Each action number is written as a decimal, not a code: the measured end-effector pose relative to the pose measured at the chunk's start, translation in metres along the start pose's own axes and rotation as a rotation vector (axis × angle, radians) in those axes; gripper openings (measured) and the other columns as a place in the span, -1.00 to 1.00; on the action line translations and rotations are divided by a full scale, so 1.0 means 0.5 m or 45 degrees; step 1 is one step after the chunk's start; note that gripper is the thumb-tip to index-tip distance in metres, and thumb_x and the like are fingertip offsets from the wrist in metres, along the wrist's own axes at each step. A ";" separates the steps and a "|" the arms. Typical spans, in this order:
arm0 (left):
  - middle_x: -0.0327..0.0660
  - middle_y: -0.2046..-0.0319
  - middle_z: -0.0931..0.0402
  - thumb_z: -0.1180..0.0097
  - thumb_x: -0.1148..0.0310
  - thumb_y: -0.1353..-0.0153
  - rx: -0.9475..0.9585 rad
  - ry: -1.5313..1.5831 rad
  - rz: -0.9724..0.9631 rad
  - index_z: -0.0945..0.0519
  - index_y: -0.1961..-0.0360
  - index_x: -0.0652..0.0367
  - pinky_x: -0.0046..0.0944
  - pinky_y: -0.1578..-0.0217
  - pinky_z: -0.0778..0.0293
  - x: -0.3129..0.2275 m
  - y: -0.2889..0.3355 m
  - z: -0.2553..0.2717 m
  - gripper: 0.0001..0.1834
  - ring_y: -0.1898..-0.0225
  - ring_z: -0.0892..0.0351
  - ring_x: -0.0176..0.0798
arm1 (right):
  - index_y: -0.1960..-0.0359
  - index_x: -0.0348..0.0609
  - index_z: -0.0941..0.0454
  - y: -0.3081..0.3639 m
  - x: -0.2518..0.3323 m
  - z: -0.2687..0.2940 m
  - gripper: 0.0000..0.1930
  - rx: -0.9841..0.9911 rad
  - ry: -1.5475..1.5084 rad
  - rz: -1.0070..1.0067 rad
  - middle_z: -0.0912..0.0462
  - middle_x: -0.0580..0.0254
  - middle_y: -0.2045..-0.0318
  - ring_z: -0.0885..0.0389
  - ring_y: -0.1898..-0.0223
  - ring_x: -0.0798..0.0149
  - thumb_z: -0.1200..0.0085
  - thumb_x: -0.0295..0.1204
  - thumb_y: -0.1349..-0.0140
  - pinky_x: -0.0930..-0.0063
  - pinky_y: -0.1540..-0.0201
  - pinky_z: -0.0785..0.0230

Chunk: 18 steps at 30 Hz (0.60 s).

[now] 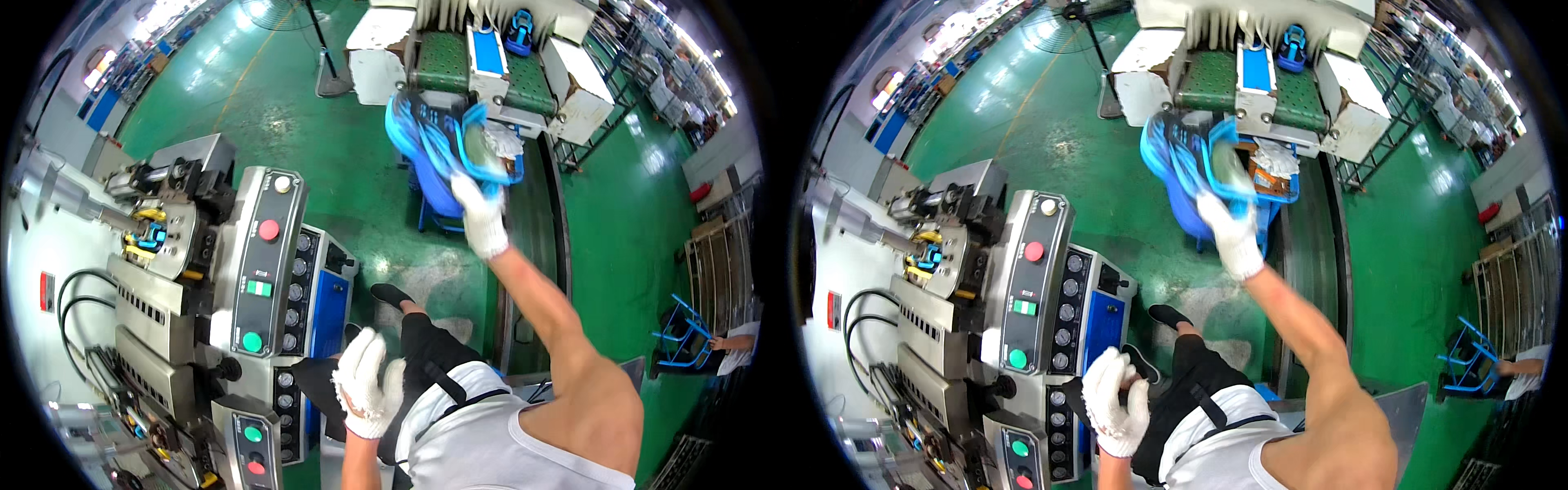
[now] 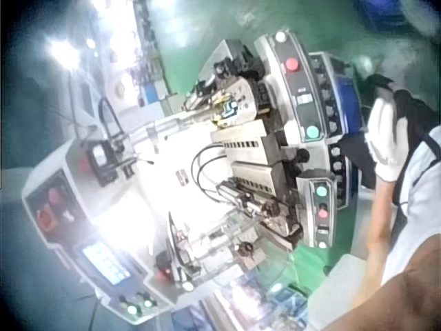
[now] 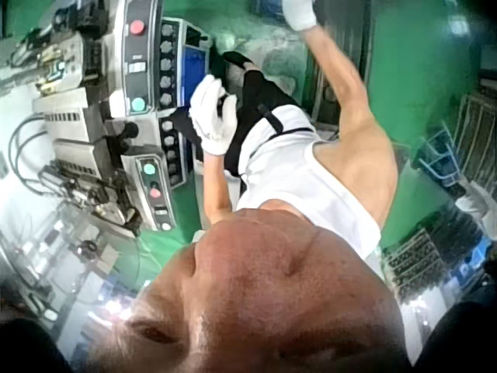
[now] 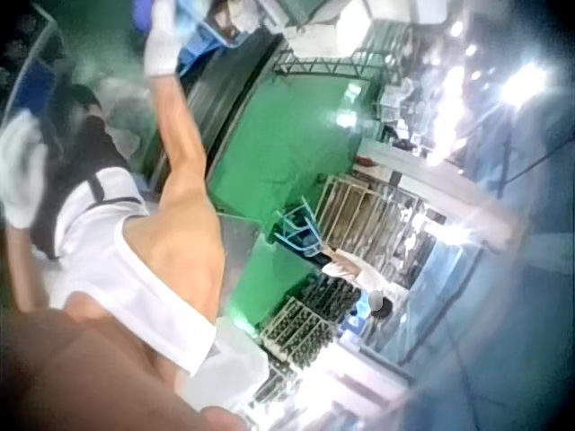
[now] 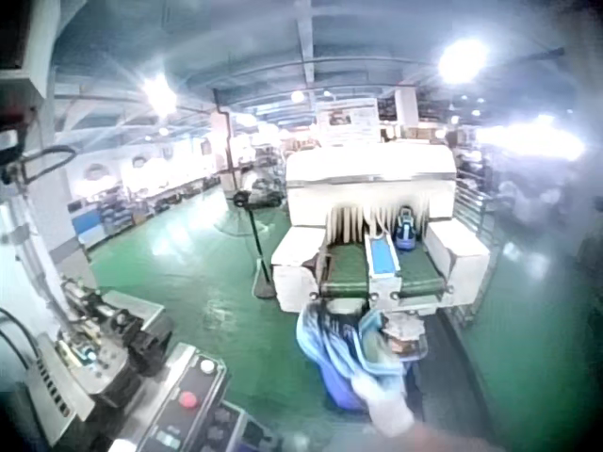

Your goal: The person repeatedly picks up blue and black sneakers from a conveyor belt and places them into a machine. They operate the machine by pressing a green button, then remove the processed sneakers and place them onto a nearby blue cart. The cycle of picking, processing, and moving the sneakers continues throughout the video.

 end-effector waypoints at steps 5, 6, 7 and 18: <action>0.12 -0.23 -0.45 -0.37 0.64 -0.19 0.127 -0.057 0.574 -0.55 -0.22 0.28 -0.17 0.08 -0.72 0.137 0.190 -0.035 -0.45 0.07 -0.71 -0.01 | -0.28 -0.27 -0.58 -0.387 0.017 0.002 -0.17 -0.407 0.682 0.115 -0.77 0.00 -0.05 -0.71 -0.06 0.13 -0.42 0.14 -0.15 0.25 -0.20 -0.48; 0.14 -0.24 -0.45 -0.39 0.62 -0.19 0.152 -0.030 0.693 -0.56 -0.19 0.31 -0.19 0.09 -0.76 0.163 0.225 -0.045 -0.48 -0.03 -0.70 0.12 | -0.30 -0.28 -0.57 -0.460 0.027 0.009 -0.15 -0.438 0.708 0.207 -0.77 -0.07 -0.06 -0.72 -0.08 0.07 -0.42 0.13 -0.13 0.24 -0.23 -0.47; 0.14 -0.24 -0.45 -0.37 0.61 -0.20 0.183 -0.009 0.681 -0.56 -0.19 0.32 -0.20 0.11 -0.77 0.154 0.220 -0.044 -0.50 -0.03 -0.70 0.09 | -0.36 -0.31 -0.52 -0.595 -0.056 0.074 -0.11 -0.254 0.986 -0.175 -0.72 -0.16 -0.14 -0.71 -0.15 0.02 -0.42 0.12 -0.14 0.25 -0.28 -0.47; 0.08 -0.26 -0.39 -0.14 0.57 -0.41 0.037 0.110 1.320 -0.47 -0.30 0.38 -0.14 -0.04 -0.64 0.219 0.320 -0.044 -0.56 -0.05 -0.63 -0.05 | -0.23 -0.32 -0.63 -0.962 -0.124 0.061 -0.05 -0.302 1.626 0.025 -0.62 -0.36 -0.22 -0.59 -0.30 -0.21 0.03 0.41 -0.24 0.08 -0.34 -0.43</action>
Point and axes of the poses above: each hand's wrist, its own y-axis away from the middle knuckle, its own z-axis out of the back of the hand, x = y × z, the point moved 9 cm from there along -y, towards the middle knuckle
